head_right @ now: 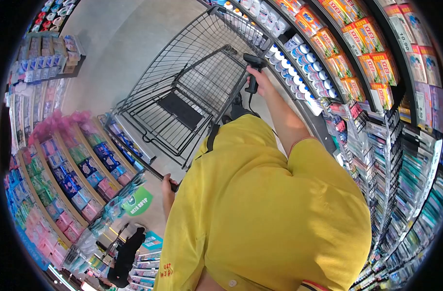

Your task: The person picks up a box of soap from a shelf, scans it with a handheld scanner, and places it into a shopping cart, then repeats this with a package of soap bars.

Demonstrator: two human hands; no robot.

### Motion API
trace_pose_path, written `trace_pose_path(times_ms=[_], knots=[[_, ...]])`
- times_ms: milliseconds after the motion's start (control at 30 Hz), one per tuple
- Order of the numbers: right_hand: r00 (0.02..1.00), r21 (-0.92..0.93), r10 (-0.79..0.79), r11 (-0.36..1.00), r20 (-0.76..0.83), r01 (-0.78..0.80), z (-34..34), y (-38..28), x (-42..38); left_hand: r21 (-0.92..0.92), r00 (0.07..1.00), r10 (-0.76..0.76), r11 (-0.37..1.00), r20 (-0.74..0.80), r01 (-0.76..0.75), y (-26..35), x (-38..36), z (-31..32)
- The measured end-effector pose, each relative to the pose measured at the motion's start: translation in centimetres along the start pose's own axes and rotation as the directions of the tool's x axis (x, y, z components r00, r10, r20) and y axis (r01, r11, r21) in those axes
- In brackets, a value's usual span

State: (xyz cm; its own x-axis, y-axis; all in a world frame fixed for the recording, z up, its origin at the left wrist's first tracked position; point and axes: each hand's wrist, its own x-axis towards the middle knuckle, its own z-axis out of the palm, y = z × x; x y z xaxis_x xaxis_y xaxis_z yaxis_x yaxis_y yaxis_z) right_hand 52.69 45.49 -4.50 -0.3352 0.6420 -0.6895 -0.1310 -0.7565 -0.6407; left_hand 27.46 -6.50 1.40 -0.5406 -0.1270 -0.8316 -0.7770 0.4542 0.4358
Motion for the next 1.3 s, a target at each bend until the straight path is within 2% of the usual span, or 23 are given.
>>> trace_pose_path(times_ms=[33, 267, 333, 533, 633, 800, 933, 1033, 1133, 1167, 1200, 1267, 1300], knots=[[1.000, 0.007, -0.005, 1.000, 0.002, 0.005, -0.5, 0.5, -0.5, 0.026, 0.999, 0.042, 0.999, -0.002, -0.042, -0.4, -0.3, -0.2], [1.000, 0.002, 0.001, 1.000, -0.018, -0.001, -2.4, 3.1, -5.3, 0.059, 0.997, 0.076, 0.995, -0.029, -0.074, -3.5, -1.1, -3.0], [0.999, 0.002, 0.011, 1.000, -0.049, -0.011, -3.0, 4.1, -6.4, 0.021, 0.994, 0.102, 0.995, -0.036, -0.102, -4.2, -1.3, -3.7], [0.997, 0.022, 0.040, 0.999, -0.063, -0.039, -3.7, 5.5, -8.6, 0.016, 0.993, 0.073, 0.997, -0.096, -0.072, -5.6, -1.3, -5.3], [0.998, 0.021, 0.048, 0.999, -0.045, -0.047, -3.8, 5.7, -8.4, 0.060, 0.984, 0.137, 0.990, -0.113, -0.130, -6.5, -0.4, -5.9], [0.998, 0.030, 0.055, 0.998, 0.000, -0.055, -3.3, 5.0, -5.9, 0.049, 0.973, 0.141, 0.990, -0.180, -0.134, -6.6, -0.2, -5.1], [0.997, -0.047, 0.049, 0.998, 0.064, -0.046, -1.5, 3.5, -3.2, 0.018, 0.976, 0.124, 0.992, -0.177, -0.122, -5.7, -1.0, -3.6], [0.983, 0.044, 0.172, 0.984, 0.058, -0.175, 0.1, 2.4, -1.2, -0.047, 0.974, 0.117, 0.991, -0.196, -0.128, -4.9, -1.4, -2.4], [0.991, 0.058, 0.083, 0.994, 0.108, -0.090, 1.0, 1.2, -1.2, -0.043, 0.954, 0.125, 0.989, -0.272, -0.142, -4.2, -2.1, -0.5], [0.990, -0.010, 0.096, 0.995, 0.105, -0.096, 1.1, 0.7, -1.2, -0.031, 0.946, 0.132, 0.989, -0.297, -0.147, -3.9, -2.0, -0.1], [0.990, -0.003, 0.093, 0.996, 0.106, -0.093, 0.9, 0.2, -0.9, -0.027, 0.945, 0.139, 0.988, -0.297, -0.154, -3.5, -2.6, 0.6], [0.985, -0.192, 0.141, 0.974, 0.101, -0.120, 0.2, -0.8, -0.4, 0.285, 0.841, 0.396, 0.909, -0.368, -0.304, -2.8, -3.8, 2.1], [0.978, -0.221, 0.163, 0.966, 0.131, -0.131, -0.1, -1.9, -0.7, 0.288, 0.839, 0.403, 0.906, -0.366, -0.309, -2.7, -3.5, 2.5]])
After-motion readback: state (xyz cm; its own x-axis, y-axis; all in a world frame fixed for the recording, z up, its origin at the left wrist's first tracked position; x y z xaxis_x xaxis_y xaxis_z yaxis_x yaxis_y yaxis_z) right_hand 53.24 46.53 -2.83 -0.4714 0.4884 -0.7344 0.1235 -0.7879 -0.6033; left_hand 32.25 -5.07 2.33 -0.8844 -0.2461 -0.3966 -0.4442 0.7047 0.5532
